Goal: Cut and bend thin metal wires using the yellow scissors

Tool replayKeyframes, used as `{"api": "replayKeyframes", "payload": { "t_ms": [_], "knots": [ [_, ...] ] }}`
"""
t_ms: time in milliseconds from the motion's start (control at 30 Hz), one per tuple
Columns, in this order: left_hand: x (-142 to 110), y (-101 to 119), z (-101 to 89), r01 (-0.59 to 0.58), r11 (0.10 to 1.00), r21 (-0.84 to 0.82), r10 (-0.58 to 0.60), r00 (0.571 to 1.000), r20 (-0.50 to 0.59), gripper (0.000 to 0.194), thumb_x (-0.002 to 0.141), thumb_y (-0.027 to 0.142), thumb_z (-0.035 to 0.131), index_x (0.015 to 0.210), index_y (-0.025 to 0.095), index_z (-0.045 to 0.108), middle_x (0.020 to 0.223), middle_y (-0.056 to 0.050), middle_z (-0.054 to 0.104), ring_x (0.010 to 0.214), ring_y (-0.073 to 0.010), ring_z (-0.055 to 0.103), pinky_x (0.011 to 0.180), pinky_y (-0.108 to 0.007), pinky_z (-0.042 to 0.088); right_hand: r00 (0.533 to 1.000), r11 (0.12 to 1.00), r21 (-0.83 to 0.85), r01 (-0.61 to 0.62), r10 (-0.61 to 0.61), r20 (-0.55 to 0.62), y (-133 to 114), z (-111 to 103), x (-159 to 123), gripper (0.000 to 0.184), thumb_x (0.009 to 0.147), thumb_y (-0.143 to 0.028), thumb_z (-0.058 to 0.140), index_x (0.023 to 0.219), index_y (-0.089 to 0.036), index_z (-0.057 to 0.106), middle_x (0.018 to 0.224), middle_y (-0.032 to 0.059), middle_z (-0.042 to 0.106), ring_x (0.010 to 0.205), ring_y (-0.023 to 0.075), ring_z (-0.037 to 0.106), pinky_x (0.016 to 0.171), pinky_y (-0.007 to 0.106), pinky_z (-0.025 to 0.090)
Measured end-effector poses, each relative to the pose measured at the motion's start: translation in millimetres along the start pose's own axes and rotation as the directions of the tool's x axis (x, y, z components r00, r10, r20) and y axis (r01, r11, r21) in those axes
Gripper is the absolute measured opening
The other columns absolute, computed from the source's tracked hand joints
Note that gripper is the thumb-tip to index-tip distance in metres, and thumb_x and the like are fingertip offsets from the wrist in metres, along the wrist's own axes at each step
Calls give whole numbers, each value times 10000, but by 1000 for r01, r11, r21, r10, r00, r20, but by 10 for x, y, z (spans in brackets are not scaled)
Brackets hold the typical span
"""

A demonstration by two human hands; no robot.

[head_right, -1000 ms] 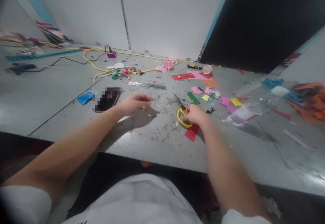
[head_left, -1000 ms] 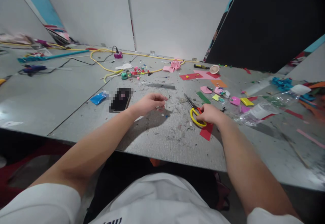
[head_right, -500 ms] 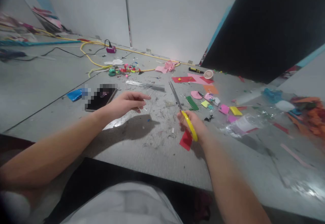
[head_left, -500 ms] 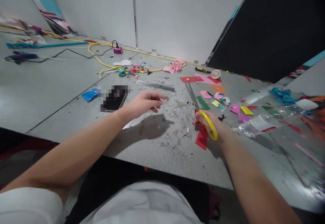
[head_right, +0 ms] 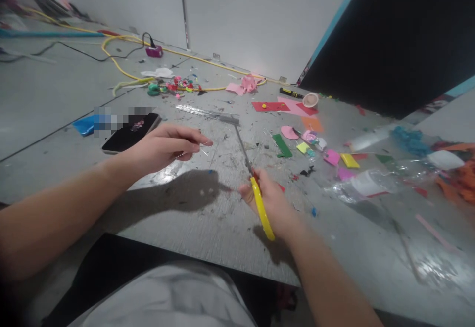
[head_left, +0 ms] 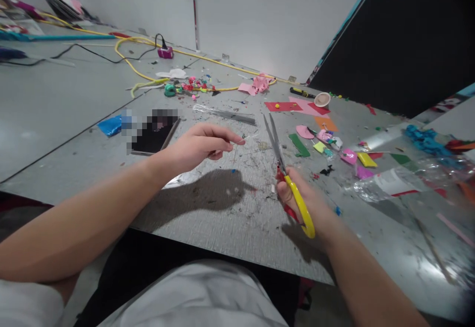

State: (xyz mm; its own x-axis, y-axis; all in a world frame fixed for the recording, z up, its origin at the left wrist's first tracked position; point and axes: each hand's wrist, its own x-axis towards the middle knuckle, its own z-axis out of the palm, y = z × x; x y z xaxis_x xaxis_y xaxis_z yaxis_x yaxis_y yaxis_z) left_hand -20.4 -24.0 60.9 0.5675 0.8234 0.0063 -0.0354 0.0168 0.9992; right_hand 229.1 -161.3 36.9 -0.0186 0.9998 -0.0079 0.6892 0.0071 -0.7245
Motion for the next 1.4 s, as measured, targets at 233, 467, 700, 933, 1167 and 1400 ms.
{"api": "replayKeyframes", "payload": {
  "t_ms": [233,467,700,933,1167,1400],
  "knots": [
    [25,-78,-36,-27,995,95,26,1000,13,215,748,205,742,939,181,837,748,-37,666,587,-90,497,527,-228,401,993,992,67,-103,99,61,89,108,-10,448,922,-646,589,1120,-256,495,944,25,608,841,215,588,772,380,502],
    [38,-154,-46,-31,992,119,26,999,44,261,781,239,737,1022,190,827,723,-31,635,576,-99,504,504,-229,388,995,991,91,-93,88,56,66,142,24,395,906,-623,633,960,-247,524,866,23,616,761,193,539,685,349,453],
    [44,-156,-26,-9,997,79,5,999,44,263,792,233,750,1044,202,818,715,-1,549,568,-71,451,499,-205,387,988,985,103,-139,130,82,64,161,39,392,897,-629,609,883,-249,516,760,5,565,654,173,466,607,332,365],
    [48,-149,-50,-12,988,155,5,999,42,279,818,266,751,1083,205,817,766,-17,607,625,-89,504,544,-209,436,978,965,166,-203,193,75,6,137,46,459,852,-688,618,854,-247,490,676,-24,471,593,153,406,548,307,317],
    [57,-149,-45,-19,982,186,10,999,44,257,819,275,753,1054,201,825,813,-39,687,637,-101,517,559,-227,436,986,980,110,-168,166,26,71,160,75,419,852,-649,637,816,-248,522,690,7,551,613,165,440,555,302,329],
    [81,-179,-77,-15,986,165,6,999,53,258,813,297,768,1046,199,821,832,-50,708,665,-118,552,577,-244,446,987,979,126,-158,155,38,116,151,70,376,891,-606,642,839,-249,535,684,10,569,599,165,463,537,298,324]
  ]
}}
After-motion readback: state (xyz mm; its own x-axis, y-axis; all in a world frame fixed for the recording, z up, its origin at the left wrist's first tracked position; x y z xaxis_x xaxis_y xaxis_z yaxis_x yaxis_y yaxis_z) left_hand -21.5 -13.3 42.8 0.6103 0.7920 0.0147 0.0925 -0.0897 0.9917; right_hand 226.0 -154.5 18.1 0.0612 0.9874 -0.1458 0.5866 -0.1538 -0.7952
